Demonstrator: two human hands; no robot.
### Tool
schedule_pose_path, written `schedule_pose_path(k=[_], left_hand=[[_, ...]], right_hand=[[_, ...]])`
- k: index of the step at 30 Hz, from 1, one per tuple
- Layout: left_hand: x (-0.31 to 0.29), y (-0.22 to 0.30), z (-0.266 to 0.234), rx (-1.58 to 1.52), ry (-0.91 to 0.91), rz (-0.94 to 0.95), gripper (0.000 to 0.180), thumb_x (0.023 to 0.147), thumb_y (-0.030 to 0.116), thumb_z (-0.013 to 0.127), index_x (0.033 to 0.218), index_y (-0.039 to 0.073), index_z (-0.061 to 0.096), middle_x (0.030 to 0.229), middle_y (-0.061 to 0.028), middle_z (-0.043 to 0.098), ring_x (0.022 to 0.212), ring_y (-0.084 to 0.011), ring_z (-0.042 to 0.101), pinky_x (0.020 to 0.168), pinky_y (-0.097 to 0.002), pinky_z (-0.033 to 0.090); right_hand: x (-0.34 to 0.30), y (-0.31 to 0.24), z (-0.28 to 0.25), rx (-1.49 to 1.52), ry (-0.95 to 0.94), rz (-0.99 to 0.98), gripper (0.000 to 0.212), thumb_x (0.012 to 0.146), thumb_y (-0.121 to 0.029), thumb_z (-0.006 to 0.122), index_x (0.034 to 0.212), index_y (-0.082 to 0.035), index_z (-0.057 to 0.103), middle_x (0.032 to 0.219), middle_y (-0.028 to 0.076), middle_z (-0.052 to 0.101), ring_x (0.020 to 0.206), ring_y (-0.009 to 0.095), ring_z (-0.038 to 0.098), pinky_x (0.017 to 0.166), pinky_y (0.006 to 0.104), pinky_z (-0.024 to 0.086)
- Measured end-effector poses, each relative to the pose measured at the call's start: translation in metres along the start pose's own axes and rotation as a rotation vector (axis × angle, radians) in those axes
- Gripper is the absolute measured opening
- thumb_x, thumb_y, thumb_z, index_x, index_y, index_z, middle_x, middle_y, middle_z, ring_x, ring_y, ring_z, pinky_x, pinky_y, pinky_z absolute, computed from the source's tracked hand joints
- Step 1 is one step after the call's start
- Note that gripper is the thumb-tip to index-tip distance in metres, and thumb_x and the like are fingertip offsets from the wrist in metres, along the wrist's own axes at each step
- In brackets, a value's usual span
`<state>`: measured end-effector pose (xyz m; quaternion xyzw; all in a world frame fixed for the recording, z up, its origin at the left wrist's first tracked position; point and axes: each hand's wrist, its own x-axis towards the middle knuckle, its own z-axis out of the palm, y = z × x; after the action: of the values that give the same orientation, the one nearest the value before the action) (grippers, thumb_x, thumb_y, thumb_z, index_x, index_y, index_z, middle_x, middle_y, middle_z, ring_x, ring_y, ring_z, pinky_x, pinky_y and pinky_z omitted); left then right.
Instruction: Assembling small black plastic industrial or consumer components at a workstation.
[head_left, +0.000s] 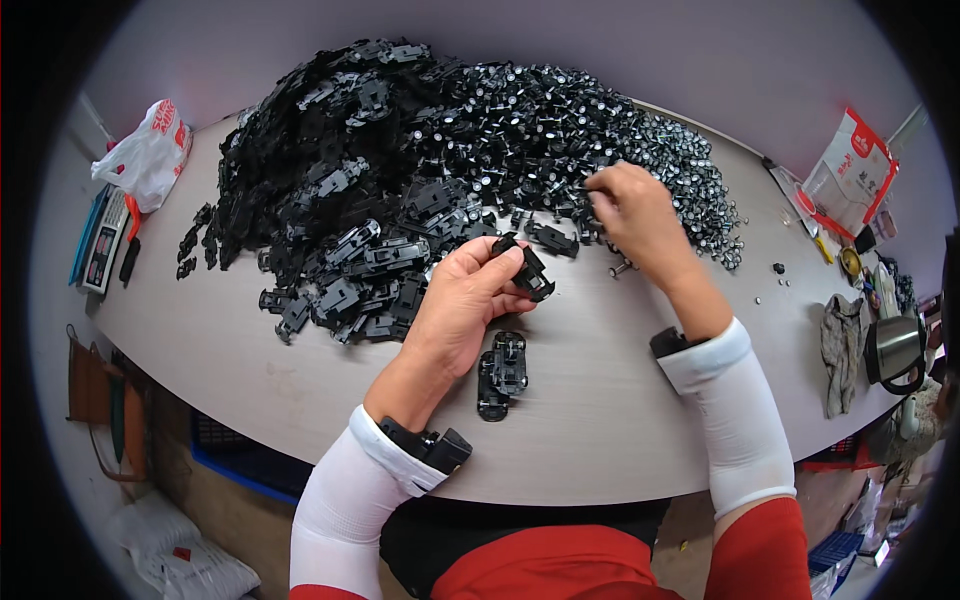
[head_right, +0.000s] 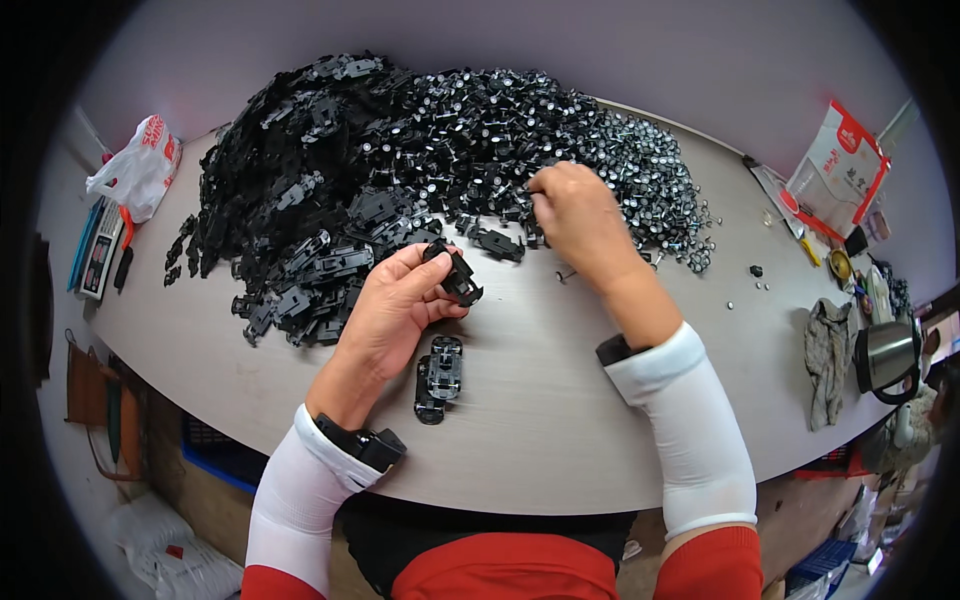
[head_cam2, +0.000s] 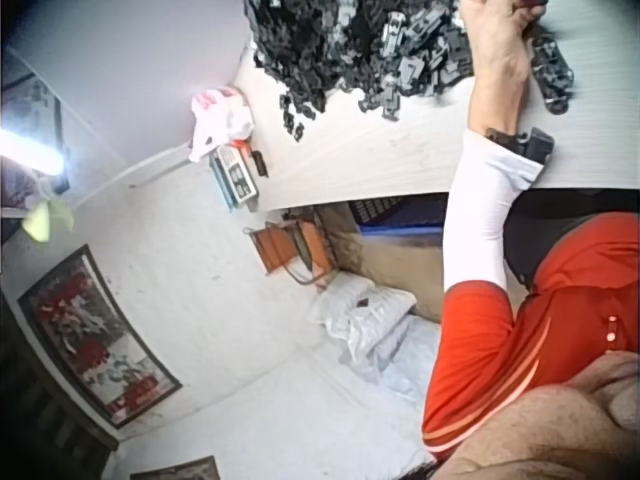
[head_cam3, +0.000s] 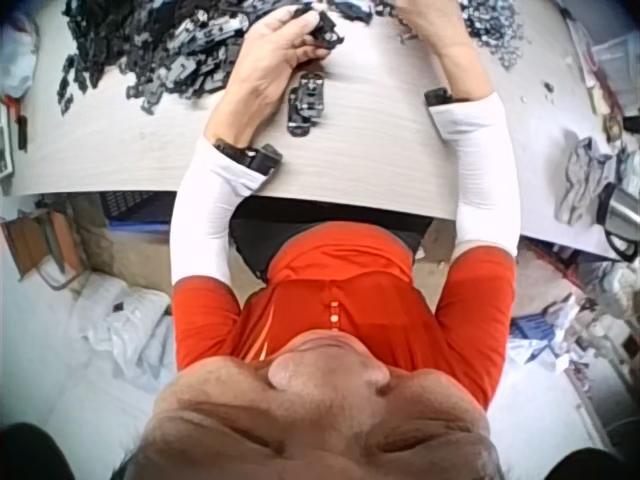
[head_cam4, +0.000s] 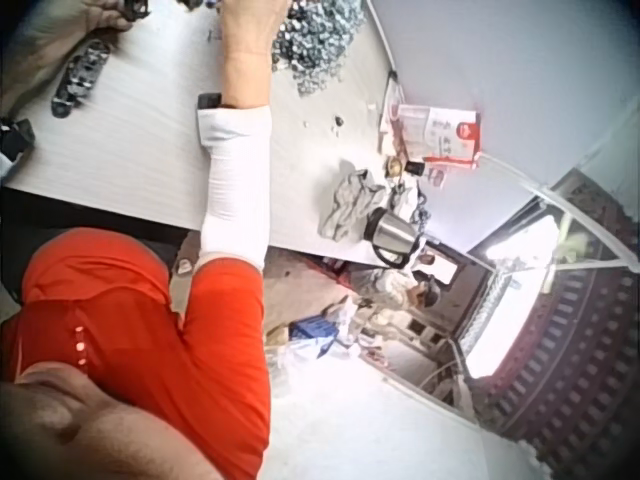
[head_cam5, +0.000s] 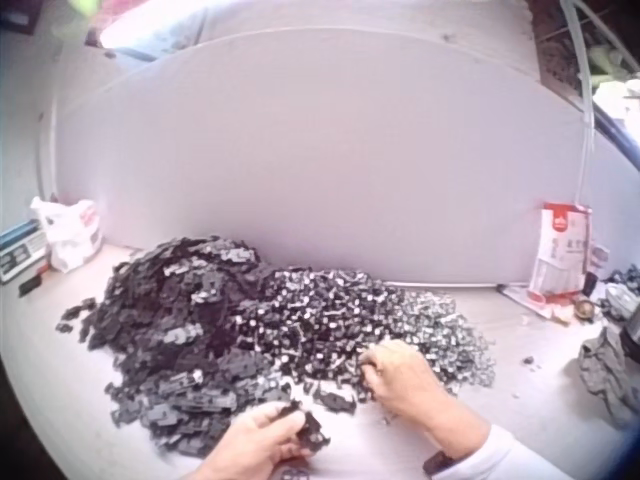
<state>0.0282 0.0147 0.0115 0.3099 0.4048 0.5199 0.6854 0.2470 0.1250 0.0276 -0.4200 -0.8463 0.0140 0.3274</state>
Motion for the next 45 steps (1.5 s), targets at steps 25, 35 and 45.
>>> schedule_pose_path(k=[25,35,45], left_hand=[[-0.003,-0.005,0.005,0.07,-0.079,-0.059,0.03,0.103,0.012,0.057,0.13,-0.001,0.059,0.104,-0.0056,0.068,0.086,-0.0128,0.067,0.079,-0.0298,0.062],[-0.002,-0.007,0.002,-0.012,-0.11,-0.04,0.034,0.101,0.009,0.059,0.133,-0.004,0.055,0.106,-0.0065,0.068,0.09,-0.0141,0.068,0.082,-0.0315,0.063],[-0.002,-0.002,0.001,0.091,-0.055,0.013,0.033,0.1,0.008,0.06,0.132,-0.001,0.057,0.106,-0.0054,0.068,0.09,-0.0129,0.067,0.082,-0.031,0.062]], right_hand=[[-0.068,-0.035,-0.024,0.145,-0.35,0.177,0.011,0.084,-0.006,0.07,0.093,-0.001,0.066,0.089,0.014,0.063,0.08,0.032,0.065,0.075,0.0431,0.052],[-0.068,-0.037,-0.02,0.247,-0.266,-0.027,0.015,0.078,0.008,0.063,0.088,0.001,0.055,0.088,0.016,0.06,0.078,0.035,0.063,0.072,0.0421,0.051],[-0.069,-0.053,-0.036,0.282,-0.332,0.148,0.013,0.085,-0.005,0.068,0.096,0.0,0.063,0.089,0.015,0.065,0.082,0.031,0.066,0.074,0.0405,0.053]])
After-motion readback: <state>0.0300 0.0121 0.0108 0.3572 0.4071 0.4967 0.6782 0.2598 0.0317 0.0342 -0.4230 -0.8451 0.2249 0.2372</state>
